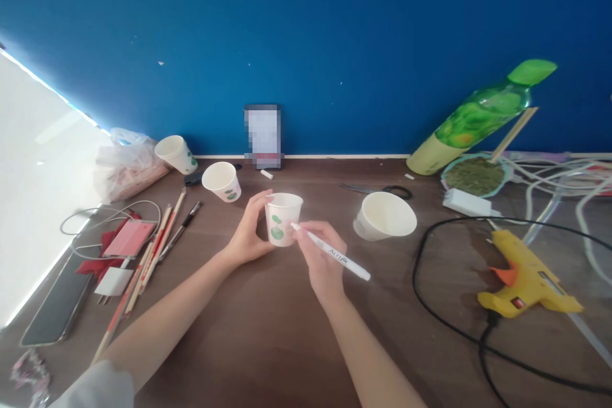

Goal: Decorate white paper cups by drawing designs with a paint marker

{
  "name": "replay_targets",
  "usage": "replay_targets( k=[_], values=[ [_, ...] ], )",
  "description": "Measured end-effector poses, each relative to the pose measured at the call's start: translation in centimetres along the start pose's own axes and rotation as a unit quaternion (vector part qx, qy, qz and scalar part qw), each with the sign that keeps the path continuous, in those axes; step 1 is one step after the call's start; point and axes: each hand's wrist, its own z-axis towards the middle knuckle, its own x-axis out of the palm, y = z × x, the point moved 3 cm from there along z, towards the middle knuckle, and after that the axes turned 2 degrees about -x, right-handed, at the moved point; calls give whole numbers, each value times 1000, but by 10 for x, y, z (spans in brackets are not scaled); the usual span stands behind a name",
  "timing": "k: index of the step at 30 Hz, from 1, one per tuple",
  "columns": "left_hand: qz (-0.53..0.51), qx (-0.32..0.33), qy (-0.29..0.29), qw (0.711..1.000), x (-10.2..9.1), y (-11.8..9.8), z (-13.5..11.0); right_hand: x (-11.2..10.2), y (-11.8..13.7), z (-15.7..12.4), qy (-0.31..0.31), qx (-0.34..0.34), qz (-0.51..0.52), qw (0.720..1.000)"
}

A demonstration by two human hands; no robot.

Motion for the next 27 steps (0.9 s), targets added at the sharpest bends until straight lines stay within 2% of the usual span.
replay_targets(
  k=[18,27],
  values=[
    [1,-15,-1,1000,0,1,0,-2,-5,0,-42,6,11,999],
    [0,-6,-5,1000,0,2,0,-1,-4,3,-35,45,61,997]
  ],
)
